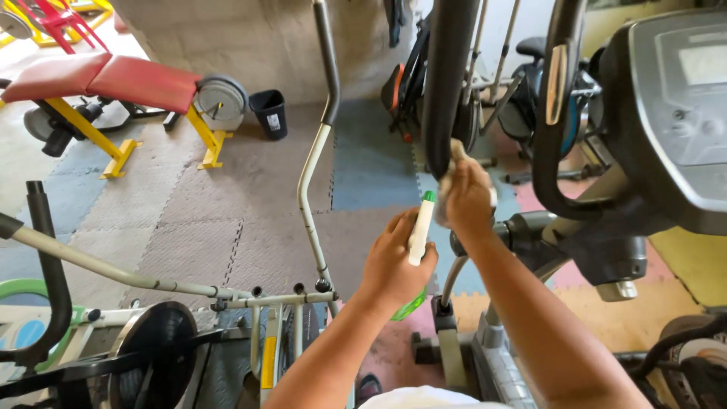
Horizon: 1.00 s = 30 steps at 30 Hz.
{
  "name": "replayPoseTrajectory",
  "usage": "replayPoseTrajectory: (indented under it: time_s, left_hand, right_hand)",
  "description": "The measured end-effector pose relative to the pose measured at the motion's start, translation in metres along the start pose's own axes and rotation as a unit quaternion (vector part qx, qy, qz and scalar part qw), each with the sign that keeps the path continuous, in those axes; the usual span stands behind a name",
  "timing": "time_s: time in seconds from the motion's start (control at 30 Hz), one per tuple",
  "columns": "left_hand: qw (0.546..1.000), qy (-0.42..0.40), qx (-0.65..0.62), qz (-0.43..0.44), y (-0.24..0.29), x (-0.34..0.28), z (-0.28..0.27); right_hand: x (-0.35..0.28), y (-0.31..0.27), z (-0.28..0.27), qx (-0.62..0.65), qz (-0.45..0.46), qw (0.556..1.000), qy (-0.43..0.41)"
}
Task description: Cleaning and wiping down various exercise machines using a spray bottle and a cloth.
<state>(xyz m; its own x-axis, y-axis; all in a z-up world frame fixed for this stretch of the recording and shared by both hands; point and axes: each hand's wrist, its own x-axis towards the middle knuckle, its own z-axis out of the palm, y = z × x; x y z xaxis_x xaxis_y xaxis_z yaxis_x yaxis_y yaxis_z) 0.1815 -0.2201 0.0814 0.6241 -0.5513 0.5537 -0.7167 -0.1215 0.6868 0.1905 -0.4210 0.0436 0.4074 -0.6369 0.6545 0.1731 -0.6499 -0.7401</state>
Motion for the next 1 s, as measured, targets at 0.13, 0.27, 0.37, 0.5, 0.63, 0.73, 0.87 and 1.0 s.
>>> replayPoseTrajectory:
  time_s: [0.13, 0.27, 0.37, 0.5, 0.63, 0.73, 0.87, 1.0]
  left_hand:
    - [1.000, 0.024, -0.008, 0.015, 0.010, -0.010, -0.005]
    - [0.998, 0.030, 0.006, 0.052, 0.000, 0.011, -0.010]
    - [0.996, 0.035, -0.001, 0.085, -0.002, 0.027, -0.019]
    - [0.994, 0.030, -0.047, 0.090, 0.009, 0.054, -0.039]
    - [0.982, 0.073, -0.049, 0.166, 0.002, 0.083, -0.051]
    - [0.986, 0.065, -0.080, 0.130, 0.001, 0.099, -0.056]
    - [0.986, 0.058, -0.092, 0.128, -0.009, 0.119, -0.056]
    - [0.976, 0.067, -0.081, 0.192, -0.020, 0.139, -0.049]
  right_hand:
    - [0.015, -0.035, 0.013, 0.123, 0.166, 0.977, -0.053]
    - [0.036, -0.066, 0.025, 0.205, -0.080, 0.975, -0.034]
    - [0.008, -0.037, 0.024, 0.024, -0.142, 0.989, -0.030]
    - [-0.008, 0.016, 0.023, -0.224, -0.192, 0.956, 0.003]
    - [0.009, 0.002, 0.031, -0.207, -0.230, 0.951, 0.018]
    - [0.048, -0.043, 0.036, -0.182, -0.294, 0.937, 0.044]
    - [0.106, -0.110, 0.035, -0.283, -0.373, 0.878, 0.094]
    - [0.130, -0.145, 0.034, -0.311, -0.392, 0.856, 0.126]
